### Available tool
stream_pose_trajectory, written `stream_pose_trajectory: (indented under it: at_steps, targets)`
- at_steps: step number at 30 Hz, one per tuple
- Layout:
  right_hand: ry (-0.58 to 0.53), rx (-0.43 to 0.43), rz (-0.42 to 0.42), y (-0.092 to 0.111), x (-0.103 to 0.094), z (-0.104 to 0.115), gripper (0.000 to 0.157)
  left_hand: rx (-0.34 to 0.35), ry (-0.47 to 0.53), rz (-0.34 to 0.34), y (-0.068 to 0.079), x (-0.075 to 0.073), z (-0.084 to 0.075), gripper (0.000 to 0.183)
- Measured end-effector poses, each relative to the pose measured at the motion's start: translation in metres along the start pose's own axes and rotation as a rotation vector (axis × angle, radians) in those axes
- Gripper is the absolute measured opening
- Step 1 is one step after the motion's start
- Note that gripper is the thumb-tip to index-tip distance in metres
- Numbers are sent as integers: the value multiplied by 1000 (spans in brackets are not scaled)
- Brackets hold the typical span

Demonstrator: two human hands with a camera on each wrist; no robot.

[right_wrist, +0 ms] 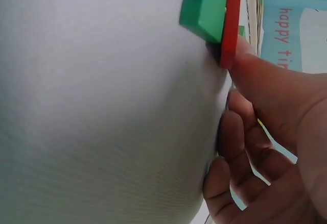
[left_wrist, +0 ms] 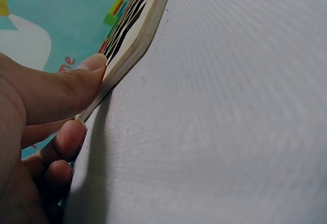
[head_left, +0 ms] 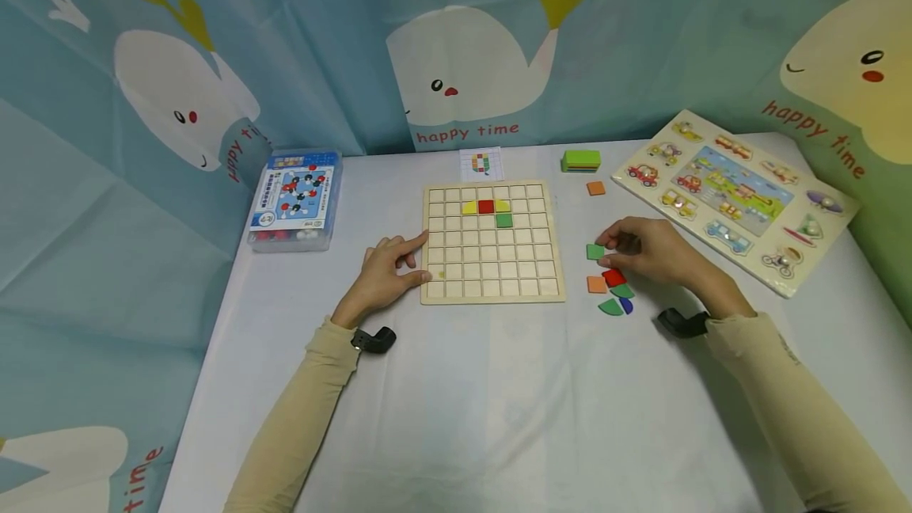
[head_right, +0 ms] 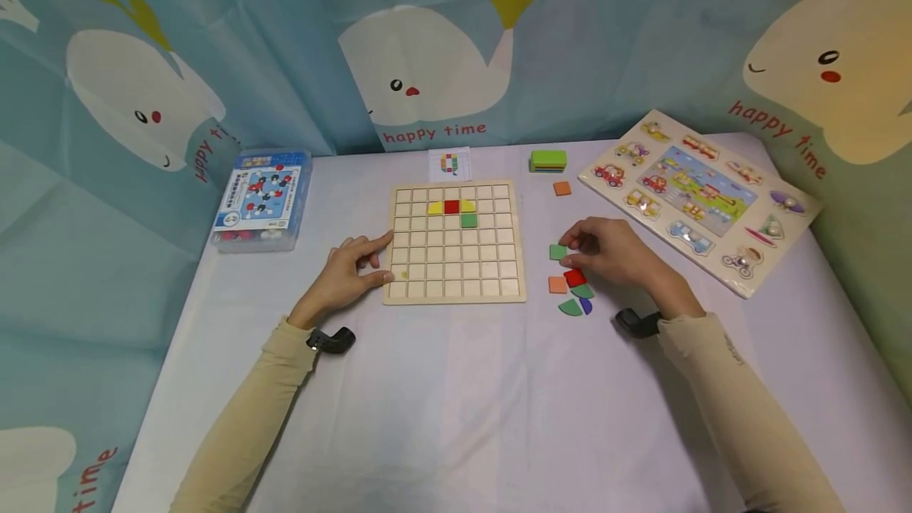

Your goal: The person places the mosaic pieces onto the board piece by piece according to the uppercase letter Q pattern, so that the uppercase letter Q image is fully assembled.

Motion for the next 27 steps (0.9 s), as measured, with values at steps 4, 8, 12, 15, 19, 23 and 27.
stream_pose_trajectory:
  at_steps: [4,8,12,15,19,23,27]
  targets:
    - [2,-16,4,1,1,2,25,-2,1,3,0,0,0,74]
    - [29,-34,-3,1,3,2,23,-7,8,4,0,1,0,73]
    - [44,-45,-7,0,3,3,21,-5,11,3,0,0,0,72]
    - [43,-42,-26,-1,0,5,20,-2,4,0,1,0,0,73]
    - [32,-25,-79,-2,-7,8,21,-2,-3,1,0,0,0,74]
    - [4,-4,-129,-5,-7,9,23,-3,5,7,1,0,0,74]
    - [-55,-1,-173,-12,-4,11,22,0,10,12,1,-1,0,74]
Point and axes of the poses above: each hand's wrist, its own y-axis away from the middle knuckle, its own x-axis out of the palm, z = x × y, the point moved 7 cm from there along -y, towards the middle knuckle, and after that the axes turned 9 degrees about y, right-handed, at the moved point
